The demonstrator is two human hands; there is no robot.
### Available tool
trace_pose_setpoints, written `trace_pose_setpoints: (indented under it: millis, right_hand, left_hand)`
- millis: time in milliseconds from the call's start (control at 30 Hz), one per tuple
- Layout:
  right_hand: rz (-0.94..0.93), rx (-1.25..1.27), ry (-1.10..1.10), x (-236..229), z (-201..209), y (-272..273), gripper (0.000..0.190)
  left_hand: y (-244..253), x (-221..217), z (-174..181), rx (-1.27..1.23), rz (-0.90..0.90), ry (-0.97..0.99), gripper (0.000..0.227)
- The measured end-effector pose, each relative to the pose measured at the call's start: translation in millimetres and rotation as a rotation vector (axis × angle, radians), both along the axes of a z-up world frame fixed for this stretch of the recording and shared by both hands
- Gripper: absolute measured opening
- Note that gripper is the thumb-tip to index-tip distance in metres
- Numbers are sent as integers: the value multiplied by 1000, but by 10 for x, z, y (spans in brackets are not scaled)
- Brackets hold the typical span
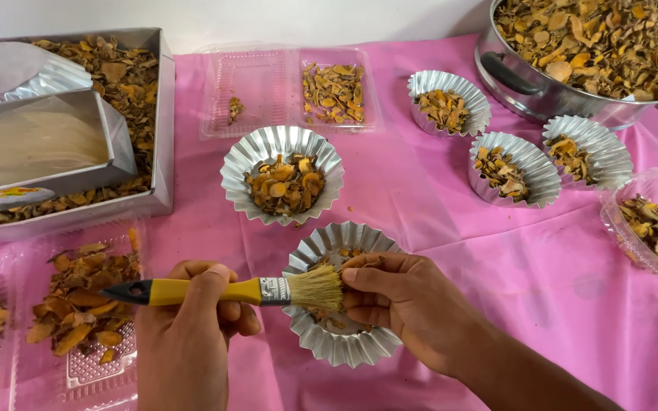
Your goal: Using a small brush to clean and sort dried leaves inside individual foil cups on a workspace.
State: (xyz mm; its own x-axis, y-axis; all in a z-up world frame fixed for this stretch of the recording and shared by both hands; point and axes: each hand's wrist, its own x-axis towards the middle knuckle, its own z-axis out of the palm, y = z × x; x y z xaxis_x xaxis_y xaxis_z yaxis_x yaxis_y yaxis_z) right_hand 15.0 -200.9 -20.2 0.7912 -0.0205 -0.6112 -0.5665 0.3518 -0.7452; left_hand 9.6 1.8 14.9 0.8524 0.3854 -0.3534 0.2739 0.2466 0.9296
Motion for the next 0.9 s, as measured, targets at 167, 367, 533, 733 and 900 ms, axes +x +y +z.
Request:
trace_pose_setpoints:
  millis: [167, 367, 533, 733, 900]
  right_hand:
    - [9, 20, -12, -20, 53, -18, 16]
    - [13, 81, -20, -40, 32, -16, 18]
    - [43, 120, 30, -62, 110, 37, 21]
    - [47, -53, 56, -91, 175, 103, 10]
    - [-28, -44, -7, -126, 306, 171, 17]
  left_hand:
    - [9, 5, -8, -15, -6, -18, 23]
    - [-8, 9, 53, 12, -31, -13, 26]
    - [3, -31, 93, -3, -2, -1, 24]
    - [3, -158, 160, -6, 46, 34, 20]
    - [12, -220, 257, 152, -93, -58, 27]
